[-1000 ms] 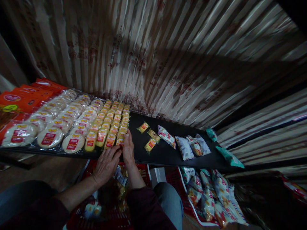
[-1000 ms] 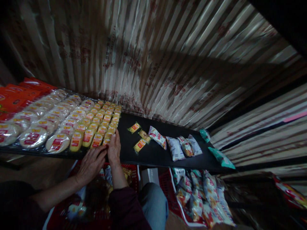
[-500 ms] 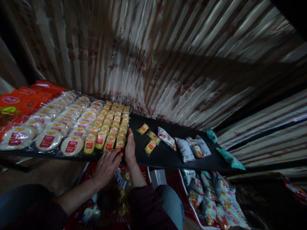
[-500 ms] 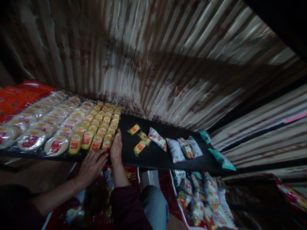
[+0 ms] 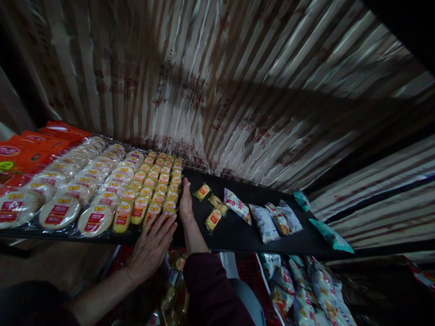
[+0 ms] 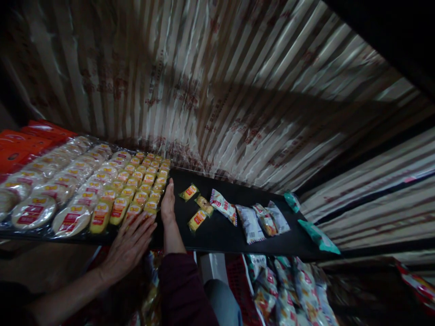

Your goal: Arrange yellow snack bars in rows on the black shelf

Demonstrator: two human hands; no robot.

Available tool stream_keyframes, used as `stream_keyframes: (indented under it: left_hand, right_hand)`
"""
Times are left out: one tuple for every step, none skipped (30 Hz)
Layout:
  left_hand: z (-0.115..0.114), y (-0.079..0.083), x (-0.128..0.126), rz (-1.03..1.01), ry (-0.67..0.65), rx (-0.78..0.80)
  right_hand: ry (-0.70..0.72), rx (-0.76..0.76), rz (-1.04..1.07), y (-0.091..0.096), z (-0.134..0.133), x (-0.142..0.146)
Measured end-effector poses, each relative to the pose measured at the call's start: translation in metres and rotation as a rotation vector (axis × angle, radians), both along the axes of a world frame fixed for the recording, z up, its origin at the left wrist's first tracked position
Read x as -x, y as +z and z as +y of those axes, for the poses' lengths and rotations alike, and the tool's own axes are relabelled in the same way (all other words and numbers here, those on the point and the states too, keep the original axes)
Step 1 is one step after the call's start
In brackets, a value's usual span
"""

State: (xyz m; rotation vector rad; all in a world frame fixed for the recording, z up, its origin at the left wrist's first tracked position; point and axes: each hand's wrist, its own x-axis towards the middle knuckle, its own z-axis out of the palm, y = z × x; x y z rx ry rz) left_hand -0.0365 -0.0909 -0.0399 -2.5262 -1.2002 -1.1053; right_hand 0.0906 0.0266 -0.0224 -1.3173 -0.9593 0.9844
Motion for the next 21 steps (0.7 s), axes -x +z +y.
stream_keyframes:
  left_hand:
    - [0.001,-0.001,0.000,0.005,0.001,0.008]
    - [0.002,-0.002,0.000,0.014,0.000,0.014]
    - [0.003,-0.003,0.000,0.021,0.000,0.015]
    - [0.003,-0.004,0.000,0.029,-0.003,0.012]
    - [0.004,-0.005,0.001,0.036,-0.007,0.006]
    - [0.004,-0.006,0.001,0.039,-0.009,0.001]
    - [0.004,-0.006,0.001,0.044,-0.011,-0.003]
    - [0.004,-0.007,0.001,0.051,-0.013,-0.004]
    - [0.004,-0.007,0.002,0.054,-0.010,-0.003]
    - [0.004,-0.006,0.002,0.054,-0.007,-0.003]
    - [0.004,-0.006,0.002,0.051,-0.005,-0.005]
    - [0.004,-0.005,0.002,0.054,-0.008,-0.006]
    - [0.004,-0.004,0.003,0.051,-0.009,-0.008]
    - [0.004,-0.002,0.003,0.041,-0.011,-0.012]
    - [0.004,-0.001,0.003,0.034,-0.014,-0.019]
    - [0.004,0.001,0.003,0.031,-0.016,-0.028]
    - [0.003,0.002,0.004,0.029,-0.017,-0.035]
    - [0.003,0.002,0.004,0.031,-0.019,-0.041]
    - [0.002,0.003,0.004,0.037,-0.025,-0.046]
    - [0.001,0.002,0.004,0.045,-0.033,-0.043]
    - [0.000,0.001,0.004,0.047,-0.041,-0.037]
  right_hand:
    - [0.019,-0.004,-0.005,0.001,0.003,0.001]
    - [0.039,-0.017,-0.008,0.003,0.005,0.002]
    - [0.059,-0.033,-0.010,0.003,0.007,0.003]
    - [0.076,-0.047,-0.008,0.004,0.008,0.003]
    - [0.088,-0.053,-0.004,0.004,0.009,0.003]
    - [0.097,-0.051,0.000,0.003,0.009,0.003]
    - [0.099,-0.046,0.006,0.003,0.010,0.002]
    - [0.098,-0.038,0.014,0.002,0.010,0.001]
    - [0.095,-0.030,0.027,0.002,0.010,0.000]
    - [0.085,-0.022,0.044,0.001,0.010,-0.001]
    - [0.071,-0.016,0.062,0.000,0.009,-0.002]
    - [0.054,-0.011,0.080,-0.001,0.007,-0.003]
    - [0.040,-0.006,0.095,-0.001,0.005,-0.004]
    - [0.032,-0.005,0.107,-0.002,0.002,-0.004]
    - [0.028,-0.008,0.118,-0.002,-0.002,-0.005]
    - [0.027,-0.014,0.127,-0.001,-0.007,-0.005]
    - [0.027,-0.021,0.134,-0.001,-0.012,-0.005]
    - [0.024,-0.030,0.140,0.000,-0.019,-0.005]
    - [0.014,-0.038,0.145,0.000,-0.026,-0.005]
    - [0.000,-0.045,0.148,0.001,-0.033,-0.005]
    - [-0.019,-0.052,0.152,0.002,-0.041,-0.004]
